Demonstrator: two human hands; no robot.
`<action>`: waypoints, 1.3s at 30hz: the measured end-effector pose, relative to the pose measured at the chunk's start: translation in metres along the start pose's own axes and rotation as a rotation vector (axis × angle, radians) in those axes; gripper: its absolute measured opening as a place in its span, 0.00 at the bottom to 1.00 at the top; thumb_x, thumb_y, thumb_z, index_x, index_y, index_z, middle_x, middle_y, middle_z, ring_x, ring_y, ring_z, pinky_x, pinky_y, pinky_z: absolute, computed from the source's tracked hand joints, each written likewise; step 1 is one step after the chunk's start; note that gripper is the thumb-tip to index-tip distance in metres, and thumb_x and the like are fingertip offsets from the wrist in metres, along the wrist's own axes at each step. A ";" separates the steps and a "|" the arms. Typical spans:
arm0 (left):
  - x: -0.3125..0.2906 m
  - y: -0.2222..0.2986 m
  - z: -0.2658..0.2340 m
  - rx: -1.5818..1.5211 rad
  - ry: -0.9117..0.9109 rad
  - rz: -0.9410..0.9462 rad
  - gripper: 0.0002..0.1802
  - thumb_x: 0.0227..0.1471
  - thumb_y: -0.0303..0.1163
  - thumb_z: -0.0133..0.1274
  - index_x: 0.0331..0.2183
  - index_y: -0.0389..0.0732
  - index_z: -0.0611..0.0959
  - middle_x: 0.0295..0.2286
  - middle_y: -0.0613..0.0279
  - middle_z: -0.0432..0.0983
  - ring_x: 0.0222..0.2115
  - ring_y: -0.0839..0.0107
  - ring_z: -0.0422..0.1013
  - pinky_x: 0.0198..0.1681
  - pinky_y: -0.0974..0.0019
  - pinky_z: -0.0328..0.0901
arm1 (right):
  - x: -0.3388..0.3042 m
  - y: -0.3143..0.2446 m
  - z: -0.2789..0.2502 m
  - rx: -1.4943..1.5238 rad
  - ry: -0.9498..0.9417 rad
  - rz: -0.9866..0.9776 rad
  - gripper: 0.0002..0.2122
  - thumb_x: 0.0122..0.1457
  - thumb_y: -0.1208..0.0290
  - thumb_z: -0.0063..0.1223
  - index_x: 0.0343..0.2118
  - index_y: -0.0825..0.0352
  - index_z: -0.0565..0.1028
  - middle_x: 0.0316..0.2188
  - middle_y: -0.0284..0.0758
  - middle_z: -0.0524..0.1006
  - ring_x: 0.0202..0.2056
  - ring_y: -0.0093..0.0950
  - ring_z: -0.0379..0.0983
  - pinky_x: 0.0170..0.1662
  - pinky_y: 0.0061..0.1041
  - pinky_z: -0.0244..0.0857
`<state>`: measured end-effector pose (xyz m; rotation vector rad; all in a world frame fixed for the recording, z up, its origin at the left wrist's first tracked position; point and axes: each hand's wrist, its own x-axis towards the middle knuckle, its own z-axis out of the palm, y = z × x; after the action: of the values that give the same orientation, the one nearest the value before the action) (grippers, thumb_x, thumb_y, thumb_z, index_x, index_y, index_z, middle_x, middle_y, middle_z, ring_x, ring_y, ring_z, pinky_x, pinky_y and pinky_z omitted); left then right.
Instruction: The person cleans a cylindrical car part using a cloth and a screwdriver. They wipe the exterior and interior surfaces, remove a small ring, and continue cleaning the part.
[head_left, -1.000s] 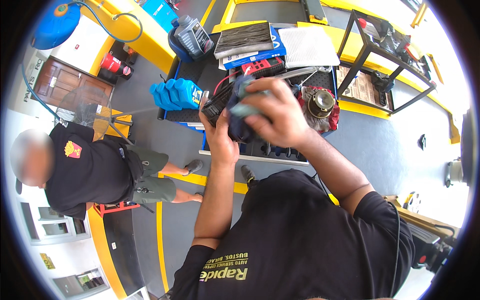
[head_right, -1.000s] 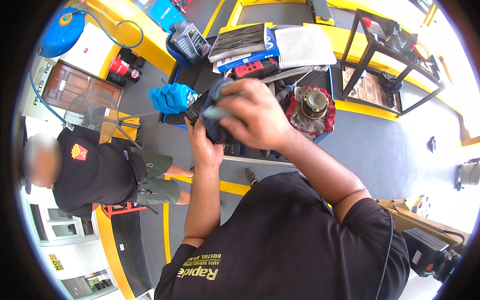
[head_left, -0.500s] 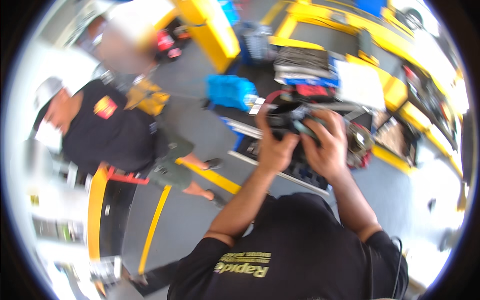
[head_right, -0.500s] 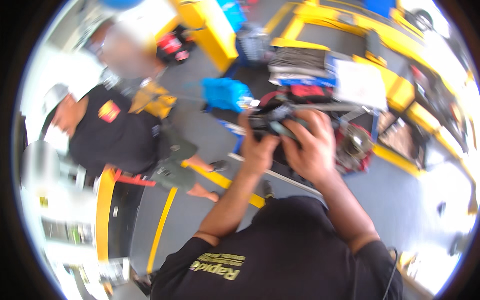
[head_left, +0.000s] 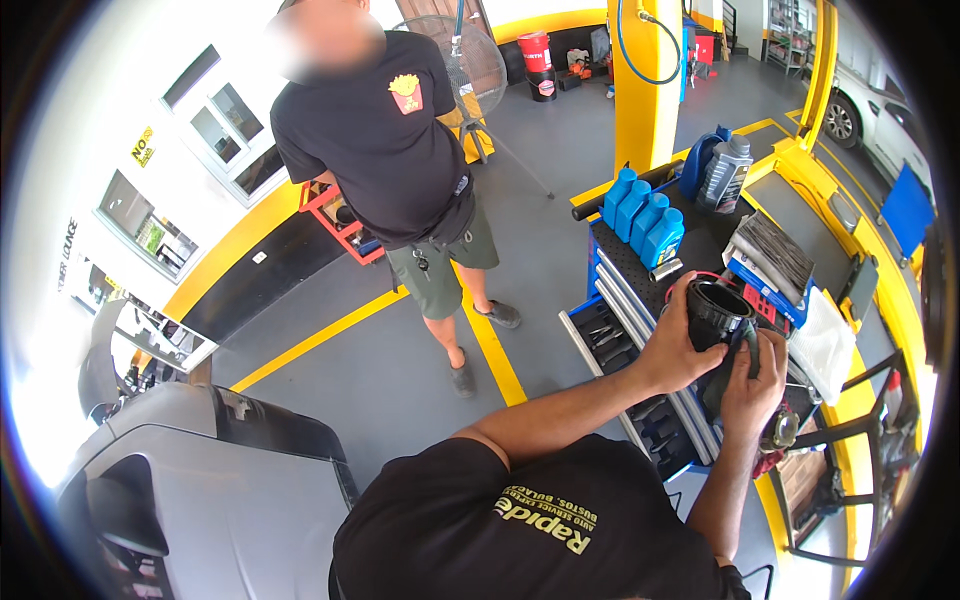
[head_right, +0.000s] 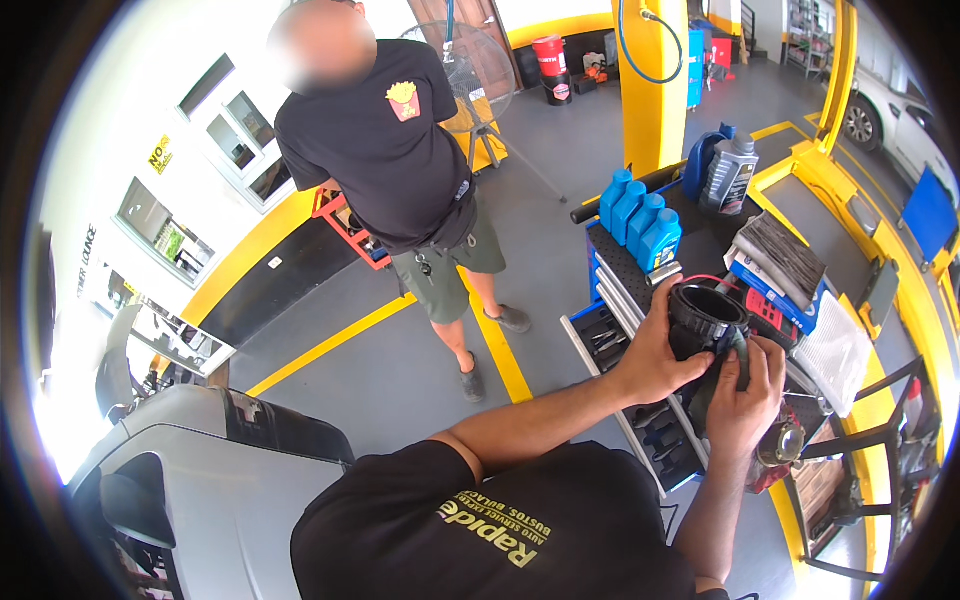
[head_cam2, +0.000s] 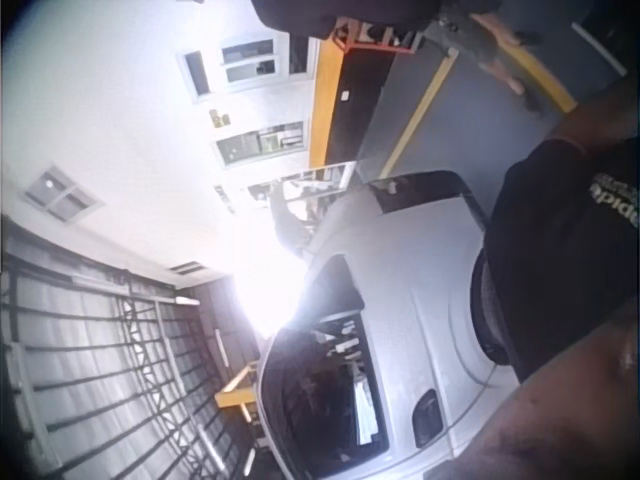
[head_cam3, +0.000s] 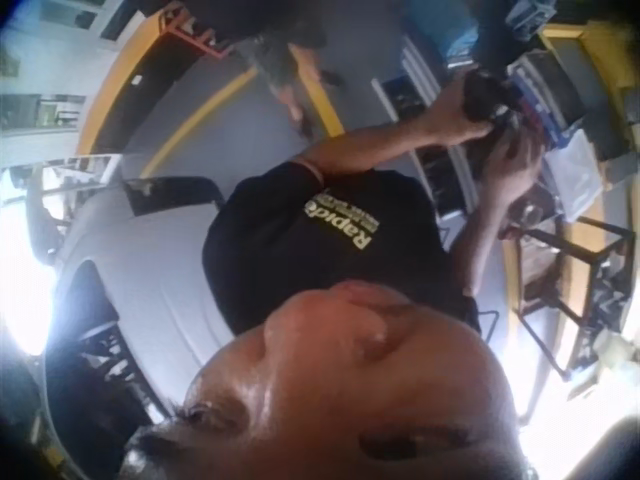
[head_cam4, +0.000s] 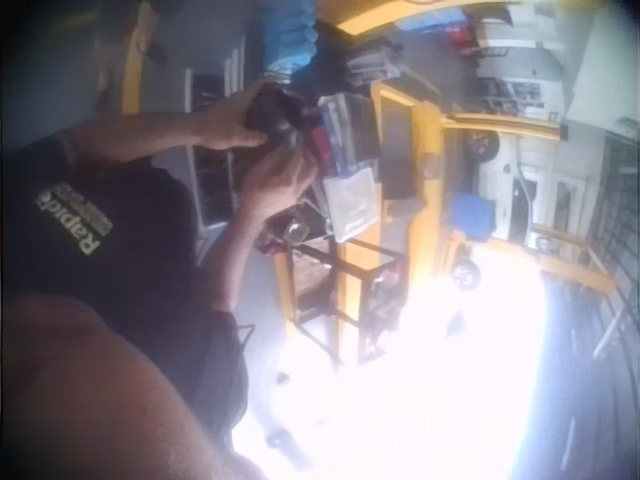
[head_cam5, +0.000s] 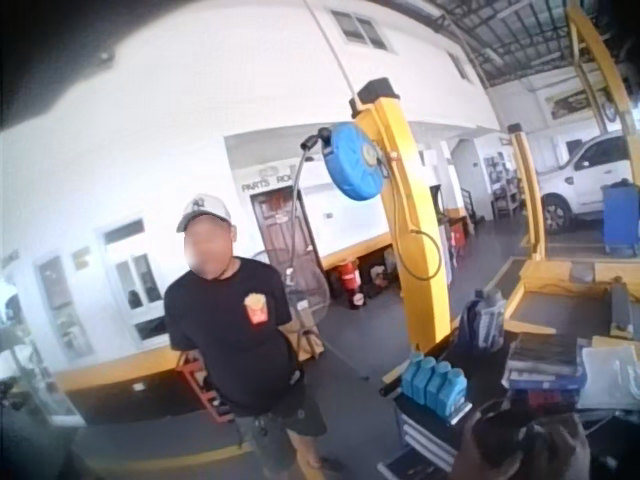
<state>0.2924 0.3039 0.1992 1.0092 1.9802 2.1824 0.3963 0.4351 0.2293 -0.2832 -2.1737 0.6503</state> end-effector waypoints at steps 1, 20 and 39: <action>0.000 -0.001 -0.002 0.007 0.012 -0.040 0.60 0.51 0.29 0.69 0.73 0.34 0.49 0.57 0.45 0.72 0.61 0.55 0.70 0.69 0.56 0.61 | 0.000 -0.004 -0.001 0.002 -0.022 -0.027 0.11 0.65 0.76 0.62 0.48 0.73 0.81 0.48 0.47 0.79 0.49 0.50 0.78 0.54 0.44 0.72; -0.023 0.001 -0.009 -0.167 -0.086 -0.132 0.55 0.52 0.21 0.67 0.71 0.35 0.51 0.58 0.49 0.70 0.58 0.65 0.71 0.63 0.59 0.68 | -0.023 -0.006 -0.011 -0.180 0.031 -0.071 0.13 0.55 0.68 0.68 0.43 0.64 0.84 0.45 0.37 0.79 0.47 0.42 0.76 0.48 0.42 0.68; -0.025 -0.005 -0.012 -0.226 -0.108 -0.060 0.58 0.53 0.21 0.66 0.72 0.33 0.45 0.58 0.48 0.70 0.56 0.64 0.74 0.62 0.59 0.70 | -0.023 -0.003 -0.010 -0.090 0.012 -0.066 0.14 0.53 0.67 0.68 0.42 0.65 0.85 0.46 0.38 0.78 0.48 0.42 0.75 0.48 0.42 0.70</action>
<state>0.3043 0.2837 0.1846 0.9977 1.6513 2.2061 0.4181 0.4266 0.2211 -0.2601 -2.1946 0.5138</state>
